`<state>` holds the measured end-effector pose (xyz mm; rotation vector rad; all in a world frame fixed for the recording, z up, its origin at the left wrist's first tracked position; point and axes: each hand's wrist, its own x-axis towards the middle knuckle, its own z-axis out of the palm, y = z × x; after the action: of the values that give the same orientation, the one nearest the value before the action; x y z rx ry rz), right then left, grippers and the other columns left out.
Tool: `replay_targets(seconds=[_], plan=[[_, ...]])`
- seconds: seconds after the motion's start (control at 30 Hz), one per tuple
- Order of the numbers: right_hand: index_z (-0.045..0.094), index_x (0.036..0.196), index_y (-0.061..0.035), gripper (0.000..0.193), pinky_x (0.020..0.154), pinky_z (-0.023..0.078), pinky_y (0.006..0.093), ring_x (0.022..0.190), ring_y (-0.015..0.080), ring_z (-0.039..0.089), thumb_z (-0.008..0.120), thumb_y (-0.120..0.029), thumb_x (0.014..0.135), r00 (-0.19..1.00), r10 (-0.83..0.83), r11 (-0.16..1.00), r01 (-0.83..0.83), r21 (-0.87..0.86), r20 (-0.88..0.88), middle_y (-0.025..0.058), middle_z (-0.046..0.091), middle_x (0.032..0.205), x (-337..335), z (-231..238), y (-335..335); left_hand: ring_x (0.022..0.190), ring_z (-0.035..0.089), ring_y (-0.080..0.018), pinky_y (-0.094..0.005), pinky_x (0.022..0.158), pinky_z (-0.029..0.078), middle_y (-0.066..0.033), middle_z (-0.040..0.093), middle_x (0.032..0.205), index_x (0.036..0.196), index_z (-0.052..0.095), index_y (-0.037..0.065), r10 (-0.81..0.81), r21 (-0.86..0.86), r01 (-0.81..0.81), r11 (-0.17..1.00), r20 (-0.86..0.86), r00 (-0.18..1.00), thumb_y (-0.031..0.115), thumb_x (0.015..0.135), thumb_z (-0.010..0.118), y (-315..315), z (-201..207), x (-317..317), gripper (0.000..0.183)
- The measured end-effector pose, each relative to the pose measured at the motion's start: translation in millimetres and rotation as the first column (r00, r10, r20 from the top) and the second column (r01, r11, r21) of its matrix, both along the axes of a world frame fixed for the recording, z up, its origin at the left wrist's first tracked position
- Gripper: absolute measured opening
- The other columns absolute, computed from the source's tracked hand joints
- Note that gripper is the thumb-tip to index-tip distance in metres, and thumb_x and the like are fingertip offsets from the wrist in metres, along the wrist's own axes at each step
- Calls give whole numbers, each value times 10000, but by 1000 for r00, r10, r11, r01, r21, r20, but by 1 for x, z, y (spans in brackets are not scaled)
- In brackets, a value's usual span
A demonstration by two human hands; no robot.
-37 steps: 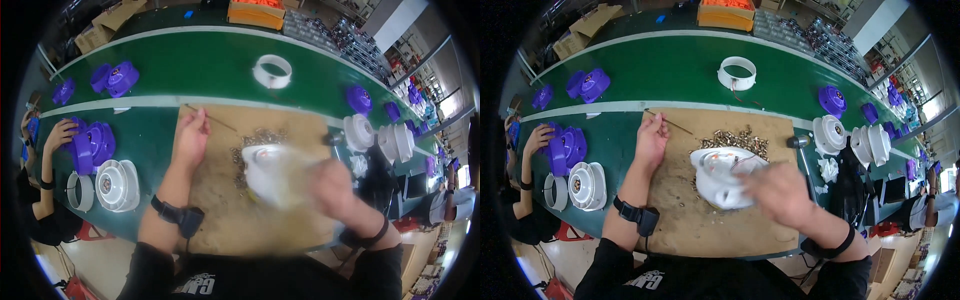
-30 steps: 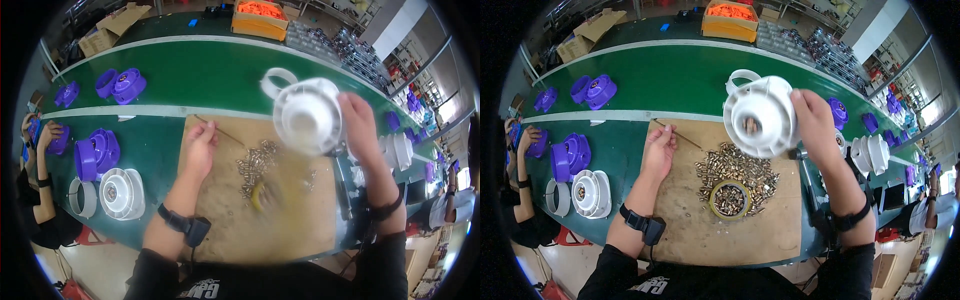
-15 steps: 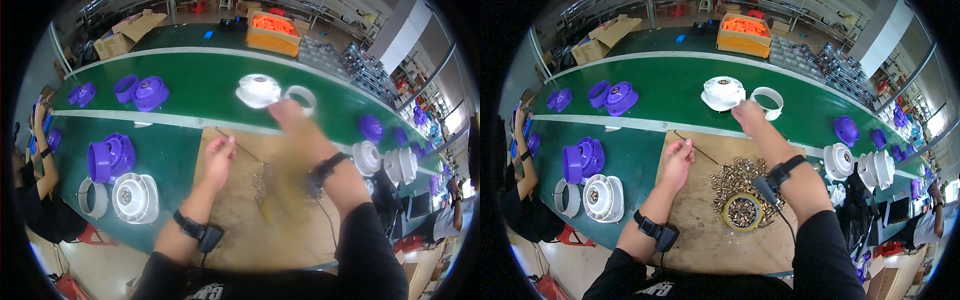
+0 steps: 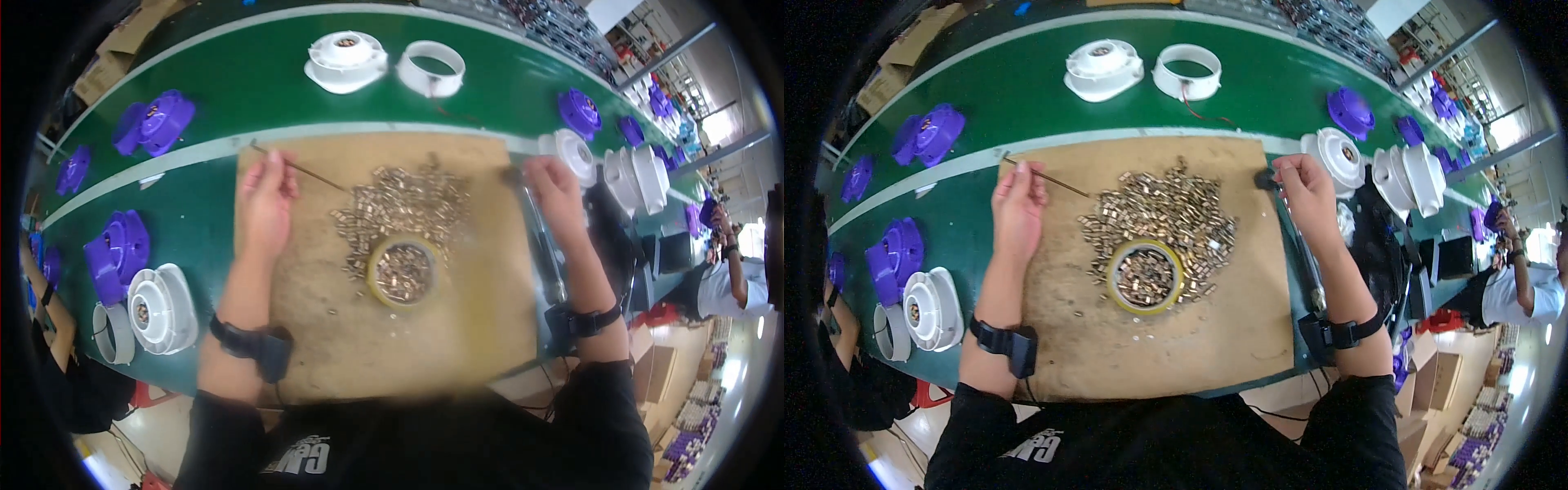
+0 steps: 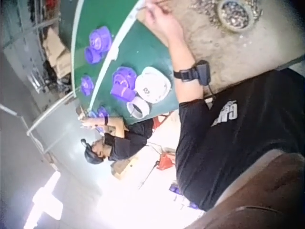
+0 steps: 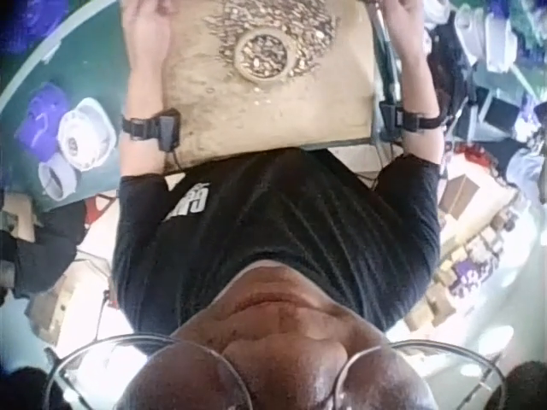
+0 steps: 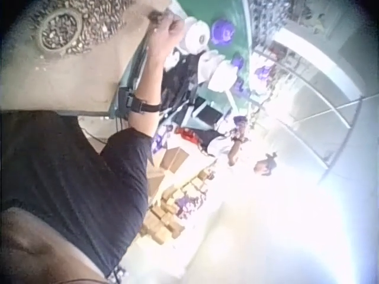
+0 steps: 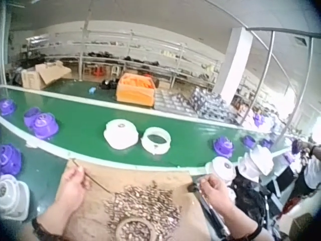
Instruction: Assembling small metal components into plastic housings using a metal rod and a hammer.
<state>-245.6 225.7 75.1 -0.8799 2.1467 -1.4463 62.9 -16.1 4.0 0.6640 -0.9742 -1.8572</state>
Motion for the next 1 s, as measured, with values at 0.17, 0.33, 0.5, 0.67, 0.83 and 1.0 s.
replay_targets(seconds=[0.17, 0.33, 0.5, 0.67, 0.83, 1.0], plan=[[605, 907, -20, 156, 527, 345, 219, 594, 38, 424, 539, -152, 958, 959, -124, 990, 103, -96, -254, -38, 512, 666, -12, -45, 25, 663, 499, -76, -224, 586, 398, -5, 586, 789, 961, 639, 14, -35, -37, 35, 999, -19, 999, 219, 971, 562, -1, -4, -9, 218], [602, 868, -35, 113, 539, 385, 240, 587, 60, 460, 579, -132, 922, 810, -222, 972, 225, -62, -543, 1, 547, 657, 14, -56, 11, 687, 510, -79, -224, 595, 391, -29, 622, 864, 971, 634, 8, -26, -64, 24, 998, -41, 999, 191, 977, 544, -2, -4, -3, 204], [604, 857, -30, 124, 554, 386, 230, 599, 61, 462, 544, -120, 917, 875, -271, 952, 182, -246, -401, 11, 557, 668, 13, -63, 14, 711, 519, -77, -227, 612, 406, -46, 634, 915, 972, 622, 18, -12, -29, 11, 1000, -54, 998, 171, 975, 544, -1, -6, -3, 172], [610, 869, -14, 134, 563, 384, 219, 622, 56, 475, 534, -112, 922, 860, -259, 954, 157, -254, -441, 1, 577, 701, 9, -69, 12, 731, 521, -79, -227, 617, 412, -46, 635, 919, 971, 617, 22, -53, -81, 48, 996, -66, 996, 172, 972, 548, -6, -9, 1, 165], [623, 878, -1, 148, 573, 393, 218, 626, 49, 483, 546, -121, 917, 874, -262, 951, 160, -266, -409, 8, 587, 706, 5, -70, 11, 704, 506, -92, -240, 616, 403, -38, 610, 867, 957, 614, 18, -3, -51, 1, 999, -39, 999, 204, 976, 540, 0, -3, -4, 200], [635, 888, 4, 155, 574, 386, 212, 635, 41, 485, 547, -121, 917, 893, -273, 947, 185, -262, -357, 3, 590, 714, 3, -66, 12, 684, 488, -106, -248, 622, 389, -20, 562, 795, 954, 612, 15, -14, -55, 13, 998, -18, 1000, 254, 982, 529, -1, 1, -6, 254]])
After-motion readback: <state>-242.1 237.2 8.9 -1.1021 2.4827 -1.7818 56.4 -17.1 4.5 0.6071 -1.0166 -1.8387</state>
